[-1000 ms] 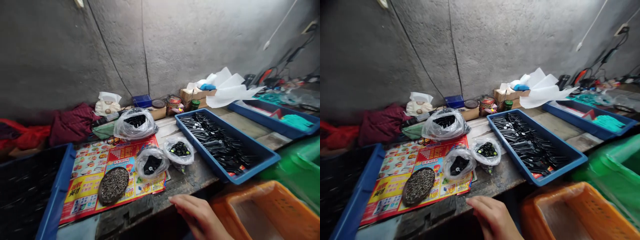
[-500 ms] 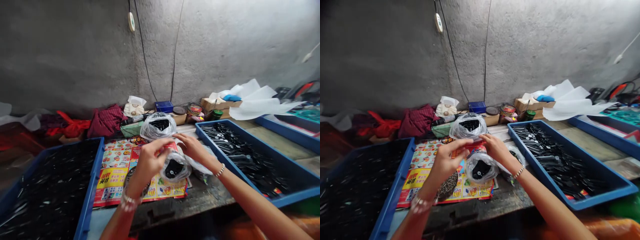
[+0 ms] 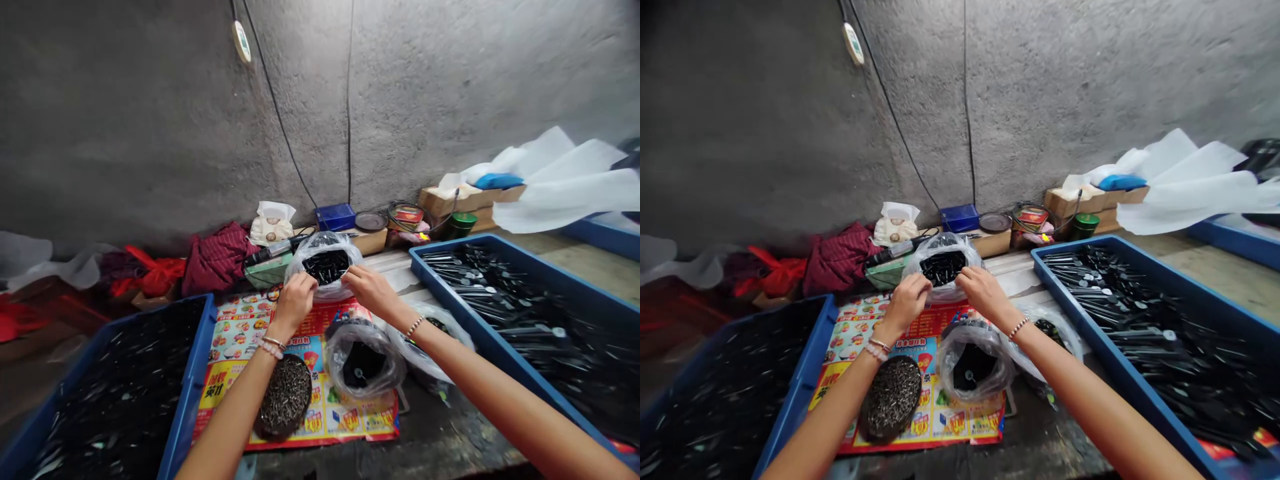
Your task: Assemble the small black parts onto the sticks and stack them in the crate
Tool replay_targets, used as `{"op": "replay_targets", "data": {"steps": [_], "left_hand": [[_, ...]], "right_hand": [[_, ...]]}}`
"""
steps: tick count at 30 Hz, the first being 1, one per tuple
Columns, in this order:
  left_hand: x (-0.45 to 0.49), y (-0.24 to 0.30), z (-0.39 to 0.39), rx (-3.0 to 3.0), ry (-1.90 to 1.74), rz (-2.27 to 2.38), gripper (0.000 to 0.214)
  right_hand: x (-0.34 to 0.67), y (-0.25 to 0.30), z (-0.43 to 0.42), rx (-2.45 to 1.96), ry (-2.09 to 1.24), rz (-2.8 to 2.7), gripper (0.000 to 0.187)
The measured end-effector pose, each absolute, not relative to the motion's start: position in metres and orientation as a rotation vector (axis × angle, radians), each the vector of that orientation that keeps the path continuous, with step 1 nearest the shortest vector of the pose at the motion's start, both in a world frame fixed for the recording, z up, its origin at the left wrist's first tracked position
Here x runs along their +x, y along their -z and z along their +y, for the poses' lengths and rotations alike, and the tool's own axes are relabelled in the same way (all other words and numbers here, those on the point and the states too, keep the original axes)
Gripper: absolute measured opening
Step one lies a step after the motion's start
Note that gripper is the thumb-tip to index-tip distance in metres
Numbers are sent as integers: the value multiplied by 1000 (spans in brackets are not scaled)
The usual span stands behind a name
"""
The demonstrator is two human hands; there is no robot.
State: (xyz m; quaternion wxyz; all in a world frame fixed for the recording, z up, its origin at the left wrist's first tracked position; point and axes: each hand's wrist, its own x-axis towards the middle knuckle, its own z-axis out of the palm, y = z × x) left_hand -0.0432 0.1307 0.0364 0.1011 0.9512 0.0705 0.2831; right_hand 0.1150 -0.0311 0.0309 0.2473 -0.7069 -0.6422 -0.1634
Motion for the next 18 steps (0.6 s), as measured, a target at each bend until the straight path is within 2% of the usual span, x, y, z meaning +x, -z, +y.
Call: {"op": "replay_targets", "data": {"steps": [10, 18], "left_hand": [[-53, -23, 125, 2633, -933, 162, 21], [-26, -55, 170, 2381, -965, 516, 25]], "right_hand": [[129, -3, -43, -1674, 199, -1429, 17], [167, 18, -31, -1665, 25, -984, 19]]}}
